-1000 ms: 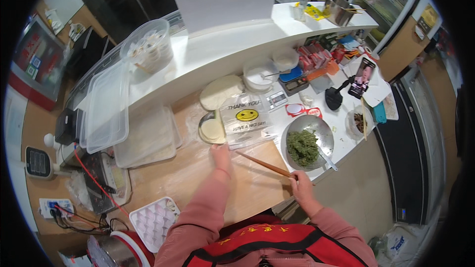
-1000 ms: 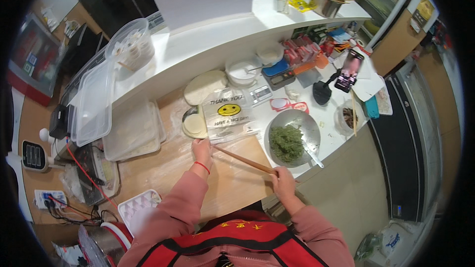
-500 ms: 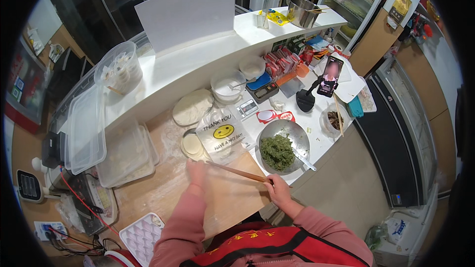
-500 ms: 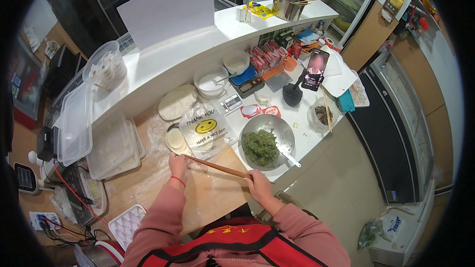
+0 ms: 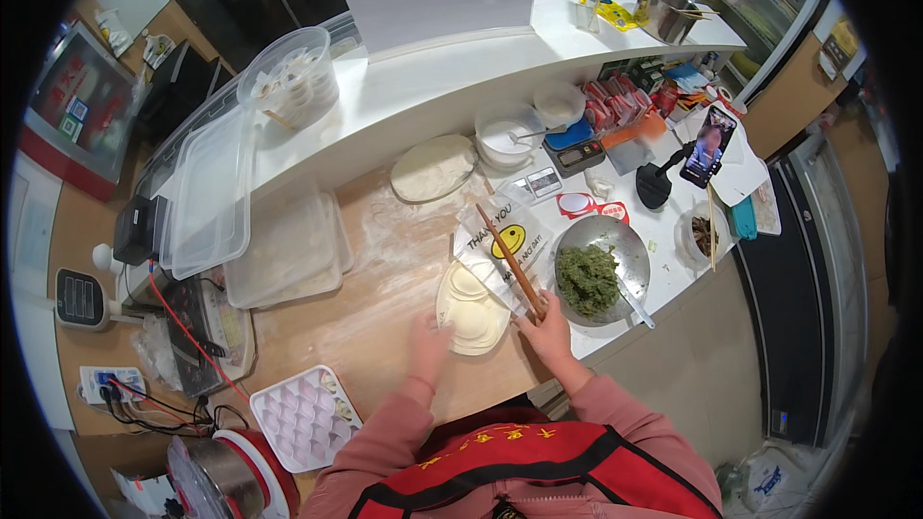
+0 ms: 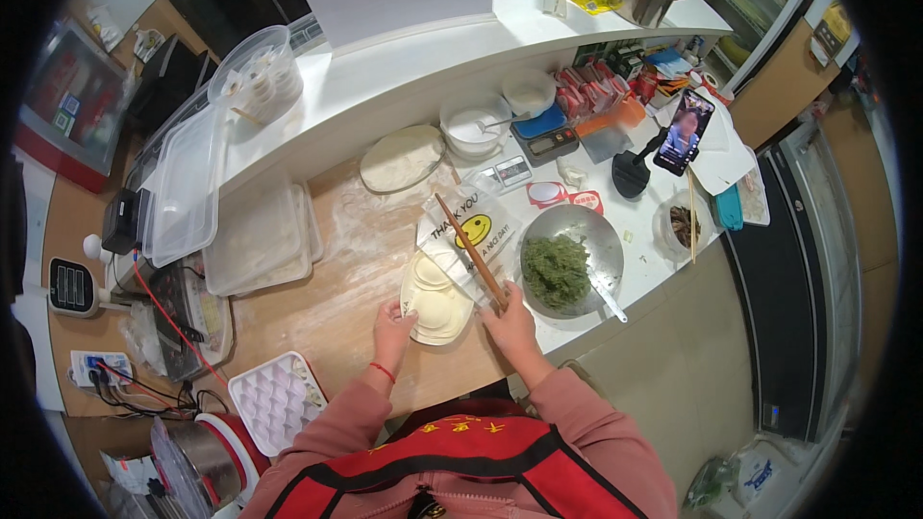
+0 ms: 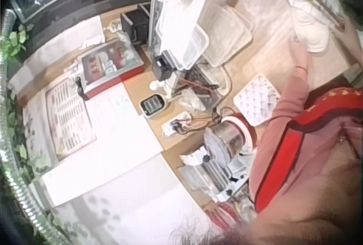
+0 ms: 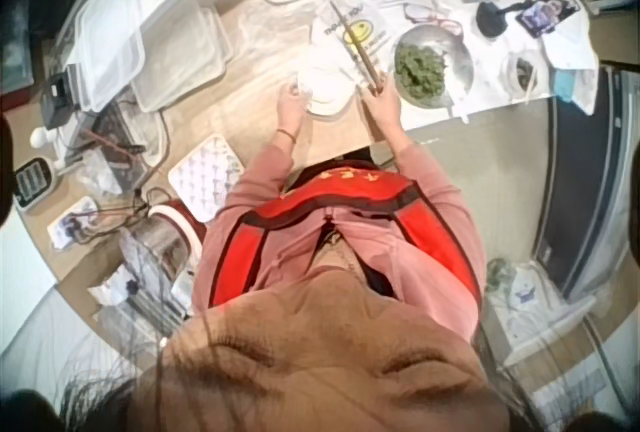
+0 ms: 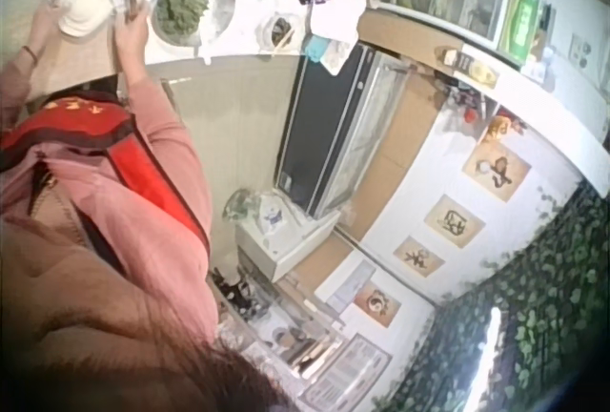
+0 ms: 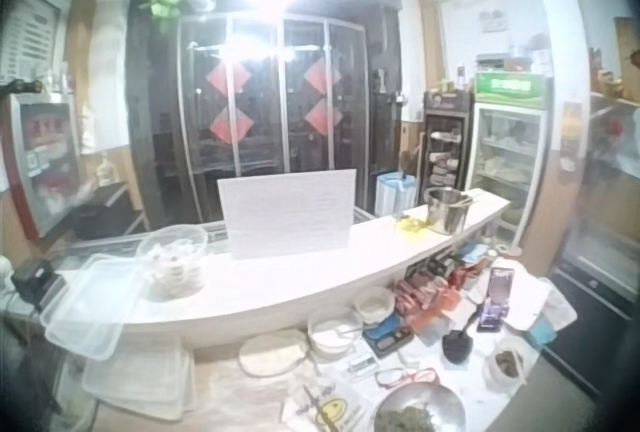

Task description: The person repeatedly rolls small dough balls into flat circular discs using a rolling pin on a floured countertop. The flattened discs are stacked on a plate. The person then picks up a disc and scoops green filling from a bowl with a spoon.

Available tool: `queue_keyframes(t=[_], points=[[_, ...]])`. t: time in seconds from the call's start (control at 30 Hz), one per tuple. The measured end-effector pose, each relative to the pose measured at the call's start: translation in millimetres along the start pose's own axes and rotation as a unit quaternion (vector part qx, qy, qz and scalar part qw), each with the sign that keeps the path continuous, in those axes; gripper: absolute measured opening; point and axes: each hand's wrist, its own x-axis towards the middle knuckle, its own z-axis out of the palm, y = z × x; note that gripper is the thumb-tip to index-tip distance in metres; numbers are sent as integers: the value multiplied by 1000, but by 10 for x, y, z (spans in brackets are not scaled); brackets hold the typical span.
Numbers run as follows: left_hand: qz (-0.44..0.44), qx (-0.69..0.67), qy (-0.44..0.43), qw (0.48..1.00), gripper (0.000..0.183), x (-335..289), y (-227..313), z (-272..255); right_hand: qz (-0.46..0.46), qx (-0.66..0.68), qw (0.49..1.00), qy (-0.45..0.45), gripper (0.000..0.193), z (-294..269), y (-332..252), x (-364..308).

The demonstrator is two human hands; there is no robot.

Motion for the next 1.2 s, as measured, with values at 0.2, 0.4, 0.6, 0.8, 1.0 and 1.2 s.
queue_keyframes(t=[0.2,0.4,0.6,0.8,1.0,1.2], points=[[25,25,14,999,40,107,227,-103,-19,-129,991,6,42,75,-205,281],[59,90,4,994,45,989,703,161,-96,-64,992,43,20,76,-181,331],[2,-83,-28,996,45,1347,897,538,-171,17,984,45,16,10,-128,243],[68,-74,100,990,40,689,624,135,-62,18,998,-1,15,60,-134,252],[12,-56,117,992,47,331,86,50,-58,-11,998,20,14,171,-165,510],[-36,-81,166,982,37,259,-1,451,-55,-35,998,-3,18,97,-263,889]])
